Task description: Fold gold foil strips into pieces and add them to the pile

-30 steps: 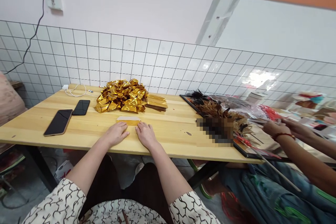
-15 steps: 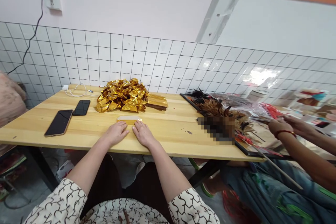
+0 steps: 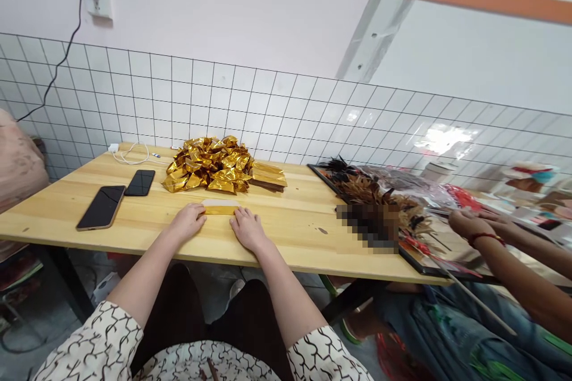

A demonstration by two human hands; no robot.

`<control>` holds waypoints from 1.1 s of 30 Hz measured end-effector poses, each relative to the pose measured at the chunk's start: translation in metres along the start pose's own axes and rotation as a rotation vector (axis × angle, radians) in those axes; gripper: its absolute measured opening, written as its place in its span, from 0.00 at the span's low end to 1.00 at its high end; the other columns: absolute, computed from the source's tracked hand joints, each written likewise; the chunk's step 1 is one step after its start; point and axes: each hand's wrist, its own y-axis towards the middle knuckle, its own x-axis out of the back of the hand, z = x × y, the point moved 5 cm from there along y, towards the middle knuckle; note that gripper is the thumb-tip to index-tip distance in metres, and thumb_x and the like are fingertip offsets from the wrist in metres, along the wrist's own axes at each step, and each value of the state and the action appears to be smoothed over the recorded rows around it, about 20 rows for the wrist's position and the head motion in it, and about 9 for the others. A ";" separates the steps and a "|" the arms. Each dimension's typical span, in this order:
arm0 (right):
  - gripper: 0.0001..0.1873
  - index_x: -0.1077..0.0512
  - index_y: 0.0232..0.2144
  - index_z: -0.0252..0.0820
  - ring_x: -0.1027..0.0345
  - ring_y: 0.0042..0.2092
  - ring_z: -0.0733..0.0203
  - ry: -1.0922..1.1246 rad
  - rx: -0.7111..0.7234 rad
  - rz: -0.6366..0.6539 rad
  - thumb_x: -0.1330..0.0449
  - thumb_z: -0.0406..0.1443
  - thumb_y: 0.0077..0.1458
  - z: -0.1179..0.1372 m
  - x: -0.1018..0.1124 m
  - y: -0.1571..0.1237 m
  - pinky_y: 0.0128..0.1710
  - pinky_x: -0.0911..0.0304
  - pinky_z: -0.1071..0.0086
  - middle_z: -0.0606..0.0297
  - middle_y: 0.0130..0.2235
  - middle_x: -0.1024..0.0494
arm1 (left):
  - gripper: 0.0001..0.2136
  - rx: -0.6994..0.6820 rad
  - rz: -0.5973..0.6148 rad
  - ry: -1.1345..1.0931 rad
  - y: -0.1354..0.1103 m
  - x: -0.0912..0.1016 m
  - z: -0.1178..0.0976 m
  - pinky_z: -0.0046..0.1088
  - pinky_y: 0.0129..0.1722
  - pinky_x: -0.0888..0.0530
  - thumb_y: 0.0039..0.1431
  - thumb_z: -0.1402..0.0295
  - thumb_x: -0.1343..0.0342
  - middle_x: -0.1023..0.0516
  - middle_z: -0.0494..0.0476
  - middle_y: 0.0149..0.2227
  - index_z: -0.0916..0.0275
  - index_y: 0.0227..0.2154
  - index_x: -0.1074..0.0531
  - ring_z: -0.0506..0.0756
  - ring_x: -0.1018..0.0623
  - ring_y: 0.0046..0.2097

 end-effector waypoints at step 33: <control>0.11 0.26 0.40 0.43 0.37 0.50 0.56 0.134 0.133 -0.165 0.45 0.35 0.57 0.043 -0.011 0.028 0.45 0.46 0.64 0.60 0.46 0.25 | 0.07 0.140 -0.003 -0.290 0.043 -0.006 0.033 0.28 0.37 0.28 0.51 0.68 0.44 0.18 0.52 0.31 0.61 0.29 0.21 0.54 0.22 0.34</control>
